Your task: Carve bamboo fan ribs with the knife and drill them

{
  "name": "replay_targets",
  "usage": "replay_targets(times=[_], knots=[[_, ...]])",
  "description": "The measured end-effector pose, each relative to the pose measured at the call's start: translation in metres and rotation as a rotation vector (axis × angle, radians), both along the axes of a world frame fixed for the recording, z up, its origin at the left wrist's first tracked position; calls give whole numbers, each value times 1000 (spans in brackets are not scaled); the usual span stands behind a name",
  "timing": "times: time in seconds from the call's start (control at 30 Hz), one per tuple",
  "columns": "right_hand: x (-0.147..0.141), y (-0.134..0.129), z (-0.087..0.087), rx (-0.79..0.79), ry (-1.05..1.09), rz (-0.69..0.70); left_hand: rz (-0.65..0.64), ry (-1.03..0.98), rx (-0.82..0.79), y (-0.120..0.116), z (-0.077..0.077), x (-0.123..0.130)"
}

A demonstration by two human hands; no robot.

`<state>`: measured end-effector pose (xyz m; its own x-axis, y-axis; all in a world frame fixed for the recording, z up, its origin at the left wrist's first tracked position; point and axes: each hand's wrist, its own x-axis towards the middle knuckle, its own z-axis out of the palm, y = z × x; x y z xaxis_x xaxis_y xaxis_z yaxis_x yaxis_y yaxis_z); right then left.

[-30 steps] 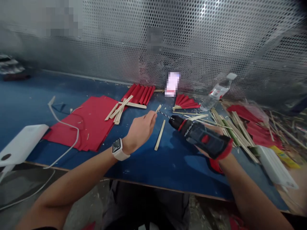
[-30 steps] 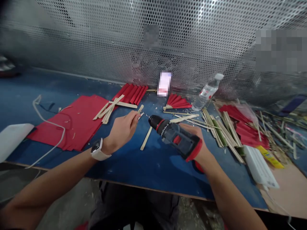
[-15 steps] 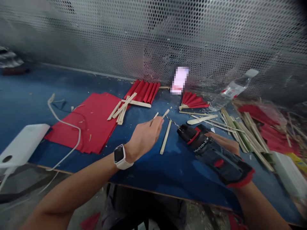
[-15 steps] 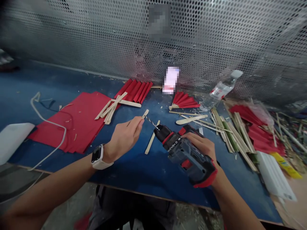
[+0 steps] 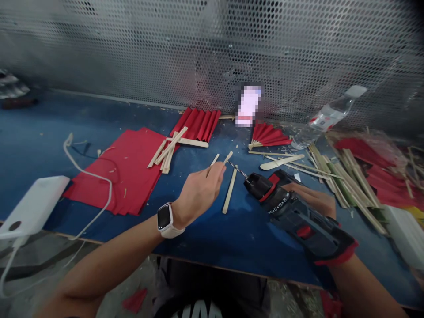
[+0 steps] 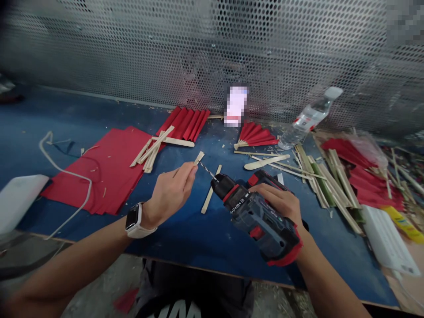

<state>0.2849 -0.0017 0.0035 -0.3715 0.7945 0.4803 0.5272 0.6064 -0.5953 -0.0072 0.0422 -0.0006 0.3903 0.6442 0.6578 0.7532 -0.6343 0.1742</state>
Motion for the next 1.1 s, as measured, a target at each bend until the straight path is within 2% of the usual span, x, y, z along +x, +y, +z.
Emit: replay_targets(times=[0.3, 0.47, 0.57, 0.83, 1.0, 1.1], knots=[[-2, -4, 6, -84, -7, -21, 21, 11, 31, 0, 0, 2], [-3, 0, 6, 18, -20, -18, 12, 4, 54, 0, -3, 1], [-3, 2, 5, 43, -19, 3, 16, 15, 50, 0, -4, 1], [-4, 1, 3, 95, -41, -43, 20, 34, 32, 0, -2, 0], [-1, 1, 2, 236, -45, 5, 32, 29, 29, -3, 0, 1], [2, -3, 0, 260, -81, -7, 24, 19, 45, -3, 0, 1]])
